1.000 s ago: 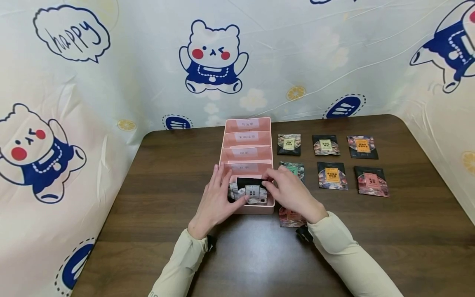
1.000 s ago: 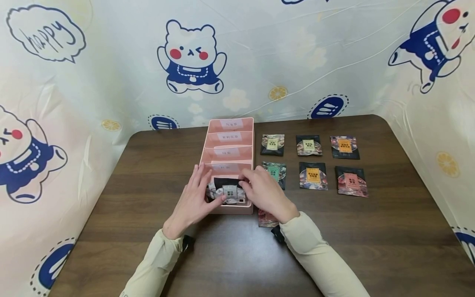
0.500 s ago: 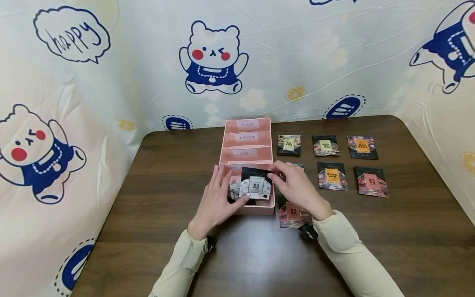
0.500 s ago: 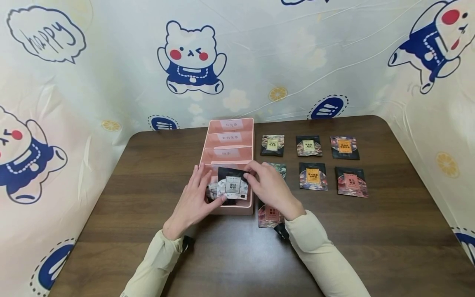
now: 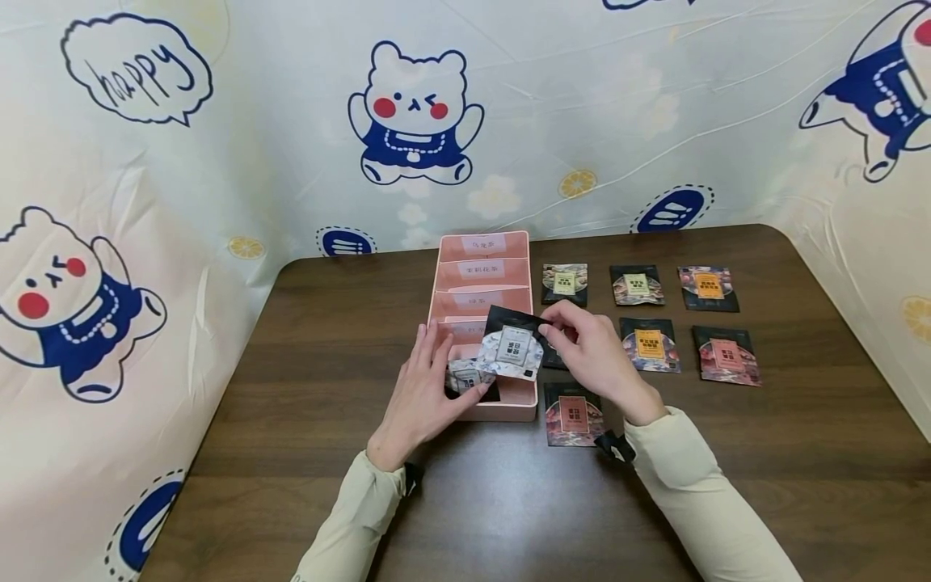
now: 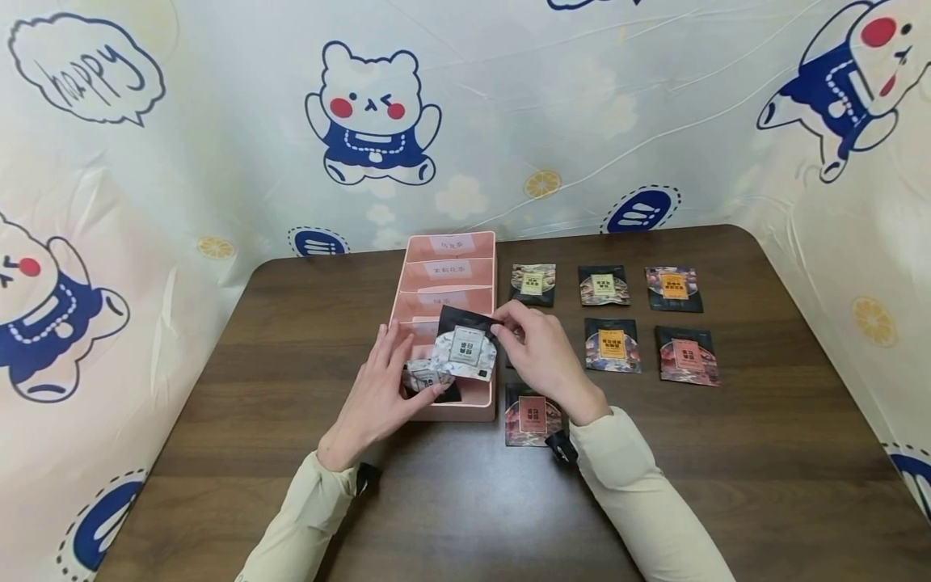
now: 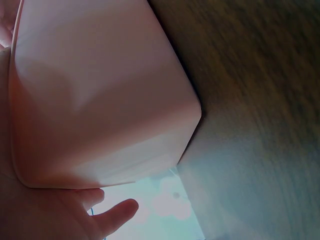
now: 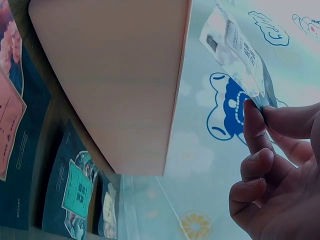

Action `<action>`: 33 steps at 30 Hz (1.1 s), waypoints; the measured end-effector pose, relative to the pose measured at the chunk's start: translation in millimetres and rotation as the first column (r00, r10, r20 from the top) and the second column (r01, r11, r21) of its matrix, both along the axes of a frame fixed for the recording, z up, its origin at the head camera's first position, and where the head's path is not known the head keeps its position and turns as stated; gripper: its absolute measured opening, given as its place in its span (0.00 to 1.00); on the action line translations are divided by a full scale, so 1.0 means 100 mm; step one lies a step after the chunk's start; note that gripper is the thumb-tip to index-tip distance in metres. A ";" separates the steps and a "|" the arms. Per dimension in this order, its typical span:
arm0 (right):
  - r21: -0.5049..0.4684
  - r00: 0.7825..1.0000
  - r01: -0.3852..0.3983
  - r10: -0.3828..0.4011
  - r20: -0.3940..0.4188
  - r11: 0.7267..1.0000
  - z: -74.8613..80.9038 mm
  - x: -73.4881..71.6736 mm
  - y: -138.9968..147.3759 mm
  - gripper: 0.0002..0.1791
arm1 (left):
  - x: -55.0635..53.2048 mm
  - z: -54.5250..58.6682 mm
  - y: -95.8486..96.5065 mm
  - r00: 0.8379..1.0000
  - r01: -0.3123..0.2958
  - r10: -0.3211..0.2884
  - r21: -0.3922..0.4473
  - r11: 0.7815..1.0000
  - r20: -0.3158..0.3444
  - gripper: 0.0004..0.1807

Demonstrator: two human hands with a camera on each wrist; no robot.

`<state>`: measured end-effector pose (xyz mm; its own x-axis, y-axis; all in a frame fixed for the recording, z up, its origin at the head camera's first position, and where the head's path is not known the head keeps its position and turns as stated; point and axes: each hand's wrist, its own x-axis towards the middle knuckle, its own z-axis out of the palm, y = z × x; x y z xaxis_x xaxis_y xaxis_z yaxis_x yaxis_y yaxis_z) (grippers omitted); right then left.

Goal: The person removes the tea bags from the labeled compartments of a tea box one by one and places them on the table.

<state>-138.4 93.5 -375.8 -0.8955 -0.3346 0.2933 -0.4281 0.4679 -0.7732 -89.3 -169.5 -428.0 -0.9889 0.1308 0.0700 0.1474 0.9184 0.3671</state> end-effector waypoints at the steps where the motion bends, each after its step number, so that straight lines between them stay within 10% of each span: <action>1: -0.003 1.000 0.003 -0.003 0.002 1.000 0.00 0.00 0.01 0.05 | 0.00 0.00 0.00 1.000 0.000 0.000 0.001 1.000 -0.002 0.53; 33: 0.144 0.991 0.115 -0.123 0.048 0.983 -0.11 -0.03 0.64 0.05 | 0.00 -0.01 0.01 1.000 0.011 -0.011 0.001 1.000 -0.018 0.51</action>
<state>-141.7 157.1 -387.1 -0.9451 -0.2592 0.1991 -0.3207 0.6185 -0.7173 -89.3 -168.8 -428.9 -0.9861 0.1411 0.0881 0.1638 0.9164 0.3652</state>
